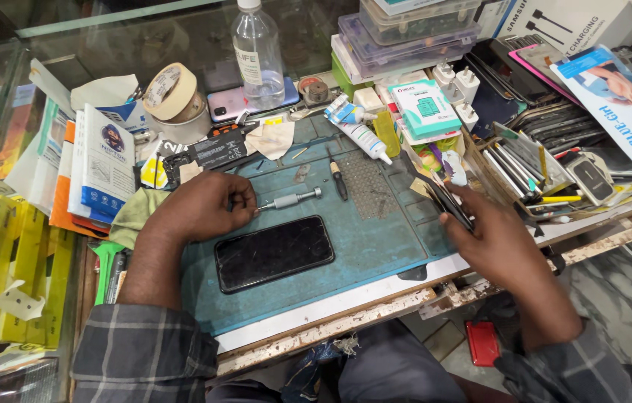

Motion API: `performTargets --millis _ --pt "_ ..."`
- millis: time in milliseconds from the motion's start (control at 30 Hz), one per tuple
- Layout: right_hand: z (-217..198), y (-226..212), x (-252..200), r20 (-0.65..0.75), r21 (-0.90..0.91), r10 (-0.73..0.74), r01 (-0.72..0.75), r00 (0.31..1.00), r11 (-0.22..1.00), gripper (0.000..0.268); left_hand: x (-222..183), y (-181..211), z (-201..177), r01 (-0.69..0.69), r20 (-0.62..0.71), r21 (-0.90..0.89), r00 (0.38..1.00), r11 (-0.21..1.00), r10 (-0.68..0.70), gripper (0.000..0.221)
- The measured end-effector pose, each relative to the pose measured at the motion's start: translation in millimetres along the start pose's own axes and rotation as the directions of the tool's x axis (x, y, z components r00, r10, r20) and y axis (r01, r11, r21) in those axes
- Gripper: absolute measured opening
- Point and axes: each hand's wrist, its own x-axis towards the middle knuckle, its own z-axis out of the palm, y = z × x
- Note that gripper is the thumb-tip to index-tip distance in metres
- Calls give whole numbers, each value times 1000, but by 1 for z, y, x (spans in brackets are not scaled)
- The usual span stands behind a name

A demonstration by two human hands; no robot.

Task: The person cleans a black smartphone on a cluttered workbench. They first wipe the screen with a cloth, then use a purple toothbrush to scrub the edges and ports of the device. The person also handles a screwdriver and a small metal piece during the process.

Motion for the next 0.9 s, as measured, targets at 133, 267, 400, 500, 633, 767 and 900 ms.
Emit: performTargets --millis 133,267,400,500,633,767,900 --pt "14 -9 11 -157 56 -239 251 958 966 53 0 -1 0 5 -2 -4 1000 1000 -5 12" --pt "26 -23 27 -101 31 -144 147 984 989 48 1 -4 1 17 17 -14 1000 1000 -17 13" --pt "31 -37 45 -76 14 -64 65 995 998 46 3 -5 0 -3 22 -27 1000 1000 4 13" --pt "31 -45 57 -273 8 -366 383 890 924 47 2 -4 1 1 30 -32 1000 999 0 13" --pt "31 -54 56 -205 -206 -278 236 939 950 33 2 -2 -3 0 29 -24 1000 1000 0 12" --pt "29 -53 48 -240 -296 -293 218 925 930 28 2 -2 -1 -8 31 -23 999 1000 8 12" --pt "19 -56 48 -216 -247 -267 212 939 945 24 0 0 -2 20 30 -11 999 1000 -20 11"
